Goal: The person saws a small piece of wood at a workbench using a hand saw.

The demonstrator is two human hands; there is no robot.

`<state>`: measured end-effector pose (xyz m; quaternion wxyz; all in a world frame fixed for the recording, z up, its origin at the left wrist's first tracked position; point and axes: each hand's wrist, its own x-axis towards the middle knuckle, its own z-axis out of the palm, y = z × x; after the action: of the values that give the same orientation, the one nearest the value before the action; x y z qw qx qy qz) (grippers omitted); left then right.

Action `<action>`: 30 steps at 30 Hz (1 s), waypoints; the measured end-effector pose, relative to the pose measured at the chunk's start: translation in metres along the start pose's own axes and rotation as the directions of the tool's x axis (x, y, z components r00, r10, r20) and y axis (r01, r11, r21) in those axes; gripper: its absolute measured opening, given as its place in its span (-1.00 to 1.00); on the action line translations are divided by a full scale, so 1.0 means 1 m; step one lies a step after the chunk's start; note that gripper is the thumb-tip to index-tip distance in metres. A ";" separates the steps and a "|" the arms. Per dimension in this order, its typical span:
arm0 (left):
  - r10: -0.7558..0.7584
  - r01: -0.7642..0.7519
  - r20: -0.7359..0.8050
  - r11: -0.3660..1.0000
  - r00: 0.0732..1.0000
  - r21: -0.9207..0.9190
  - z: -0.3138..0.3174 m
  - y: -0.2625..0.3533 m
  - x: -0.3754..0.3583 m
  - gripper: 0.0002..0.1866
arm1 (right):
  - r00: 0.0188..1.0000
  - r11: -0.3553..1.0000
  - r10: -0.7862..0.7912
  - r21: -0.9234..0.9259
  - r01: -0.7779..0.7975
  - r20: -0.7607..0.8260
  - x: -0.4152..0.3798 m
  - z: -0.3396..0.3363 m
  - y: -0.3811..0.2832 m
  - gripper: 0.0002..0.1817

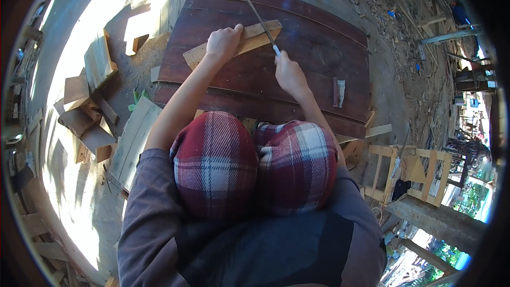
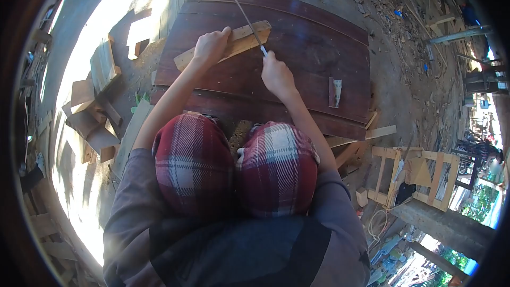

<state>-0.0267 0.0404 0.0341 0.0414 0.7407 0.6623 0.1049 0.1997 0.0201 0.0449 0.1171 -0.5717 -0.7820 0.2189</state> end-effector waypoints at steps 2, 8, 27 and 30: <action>-0.035 0.035 0.012 0.999 0.999 0.006 0.000 0.001 0.002 -0.57 | 0.999 1.000 0.003 -0.013 -0.004 -0.053 0.020 0.009 -0.009 -0.75; -0.007 0.007 0.012 1.000 1.000 -0.007 -0.009 0.000 0.002 -0.73 | 0.996 0.995 0.045 0.094 -0.038 -0.075 -0.052 0.034 0.032 -0.76; 0.070 -0.070 0.056 0.997 0.996 -0.017 -0.016 0.000 0.001 -0.60 | 0.989 0.988 -0.008 0.152 0.031 -0.151 -0.015 0.035 0.006 -0.78; 0.059 -0.058 0.062 0.998 0.996 -0.002 -0.013 -0.001 0.001 -0.55 | 0.987 0.985 0.013 0.171 0.015 -0.162 -0.015 0.045 0.006 -0.77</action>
<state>-0.0306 0.0402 0.0468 0.0591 0.7627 0.6387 0.0831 0.1899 -0.0022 0.0035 0.2293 -0.5750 -0.7484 0.2380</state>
